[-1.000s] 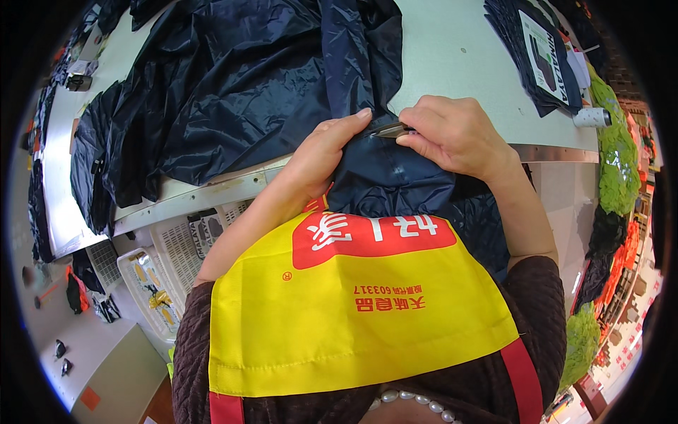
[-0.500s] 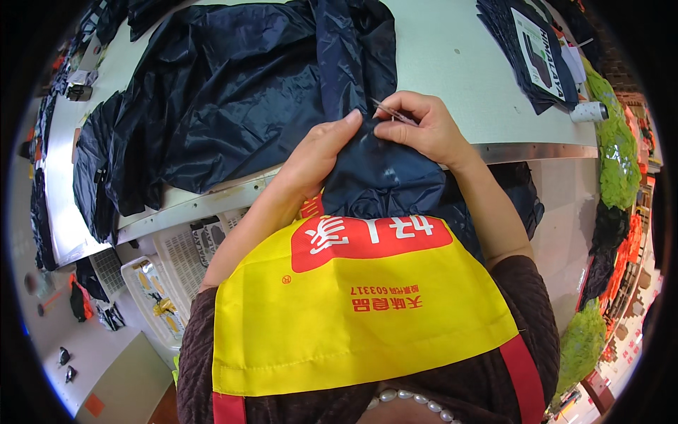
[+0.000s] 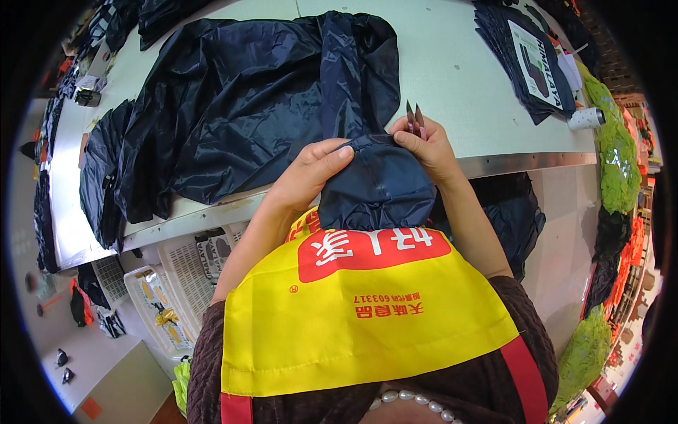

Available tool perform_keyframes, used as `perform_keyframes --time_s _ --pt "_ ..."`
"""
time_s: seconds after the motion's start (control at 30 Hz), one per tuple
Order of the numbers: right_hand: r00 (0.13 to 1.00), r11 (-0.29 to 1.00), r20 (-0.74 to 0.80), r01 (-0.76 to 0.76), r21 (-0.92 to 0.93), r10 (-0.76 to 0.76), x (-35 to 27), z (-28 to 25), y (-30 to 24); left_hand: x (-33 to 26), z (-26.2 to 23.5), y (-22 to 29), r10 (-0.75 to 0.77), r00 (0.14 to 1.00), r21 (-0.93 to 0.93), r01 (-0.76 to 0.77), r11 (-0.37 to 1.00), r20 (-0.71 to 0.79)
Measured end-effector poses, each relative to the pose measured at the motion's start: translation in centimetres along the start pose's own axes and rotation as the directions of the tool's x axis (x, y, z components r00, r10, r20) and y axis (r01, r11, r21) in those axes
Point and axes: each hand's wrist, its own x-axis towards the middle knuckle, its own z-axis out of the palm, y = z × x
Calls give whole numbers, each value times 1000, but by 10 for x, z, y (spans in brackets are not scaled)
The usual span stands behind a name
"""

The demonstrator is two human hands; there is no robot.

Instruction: The person folds a black jacket on a table, places a Himalaya-branded packet inside, and folds the jacket again. They then cut a strap from the jacket with scissors and continue folding the jacket into a compact bundle.

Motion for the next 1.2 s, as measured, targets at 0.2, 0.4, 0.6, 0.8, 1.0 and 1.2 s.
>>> perform_keyframes --time_s 0.2,0.4,0.6,0.8,1.0,1.2 --pt "931 885 236 343 -315 -277 -3 20 -49 -5 0 3 5 999 5 -6 1000 40" --pt "740 405 361 633 -660 -568 -9 34 -58 -9 10 16 257 965 494 -246 834 47" --pt "581 5 408 579 -815 -704 -31 44 -66 -18 35 27 61 966 193 -12 981 -252" --pt "733 103 415 546 -832 -539 -63 51 -87 -16 44 26 -105 961 -280 31 959 -254" --pt "705 244 400 623 -743 -586 -65 45 -93 -14 28 20 -184 983 -304 169 938 -24" --pt "929 929 -139 314 -197 -344 -36 21 -66 -9 12 25 -151 988 -226 152 962 25"
